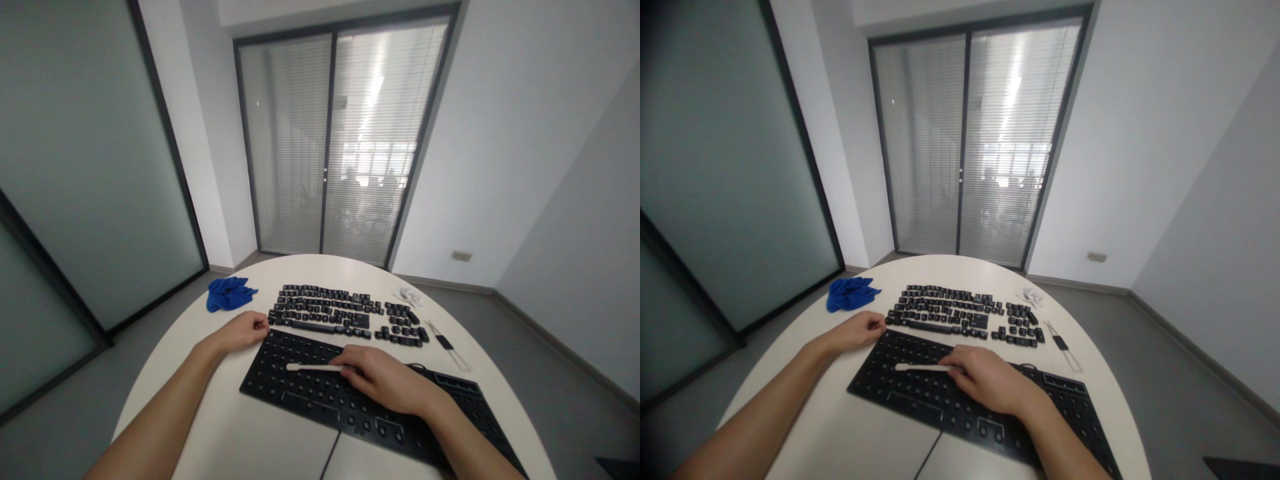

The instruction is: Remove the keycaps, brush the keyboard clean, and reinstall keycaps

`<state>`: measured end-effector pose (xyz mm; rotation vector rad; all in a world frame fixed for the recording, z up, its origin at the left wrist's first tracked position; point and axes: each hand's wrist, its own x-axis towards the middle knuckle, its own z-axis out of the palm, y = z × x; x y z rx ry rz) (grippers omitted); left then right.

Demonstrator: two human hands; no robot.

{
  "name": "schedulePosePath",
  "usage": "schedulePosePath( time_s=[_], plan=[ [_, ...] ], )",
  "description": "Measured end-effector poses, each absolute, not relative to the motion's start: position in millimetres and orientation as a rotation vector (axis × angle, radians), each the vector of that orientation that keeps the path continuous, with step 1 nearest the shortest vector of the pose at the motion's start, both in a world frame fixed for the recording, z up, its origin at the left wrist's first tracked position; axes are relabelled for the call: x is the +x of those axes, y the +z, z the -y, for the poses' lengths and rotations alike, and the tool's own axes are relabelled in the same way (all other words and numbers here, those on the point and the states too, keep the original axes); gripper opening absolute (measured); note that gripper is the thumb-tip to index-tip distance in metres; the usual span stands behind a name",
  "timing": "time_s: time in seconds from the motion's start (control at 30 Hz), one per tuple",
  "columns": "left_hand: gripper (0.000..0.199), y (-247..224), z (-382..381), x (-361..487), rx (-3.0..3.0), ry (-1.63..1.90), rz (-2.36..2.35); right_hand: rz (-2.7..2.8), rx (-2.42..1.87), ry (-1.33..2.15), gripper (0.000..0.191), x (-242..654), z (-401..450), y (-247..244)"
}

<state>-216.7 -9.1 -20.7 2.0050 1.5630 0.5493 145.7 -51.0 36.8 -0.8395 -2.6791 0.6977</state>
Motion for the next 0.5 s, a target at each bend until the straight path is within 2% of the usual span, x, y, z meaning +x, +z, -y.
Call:
schedulePosePath(
  time_s=[0.23, 0.5],
  plan=[
    [0.018, -21.4, 7.7, -216.4, 1.998, 0.551, -1.552, 2.711, -0.739, 0.764, 0.032, 140.6, 59.4, 42.5],
    [0.017, -21.3, 10.0, -216.1, 1.989, 0.548, -1.563, 2.595, -0.972, 0.613, 0.028, 148.3, 50.1, 38.6]
  ],
)
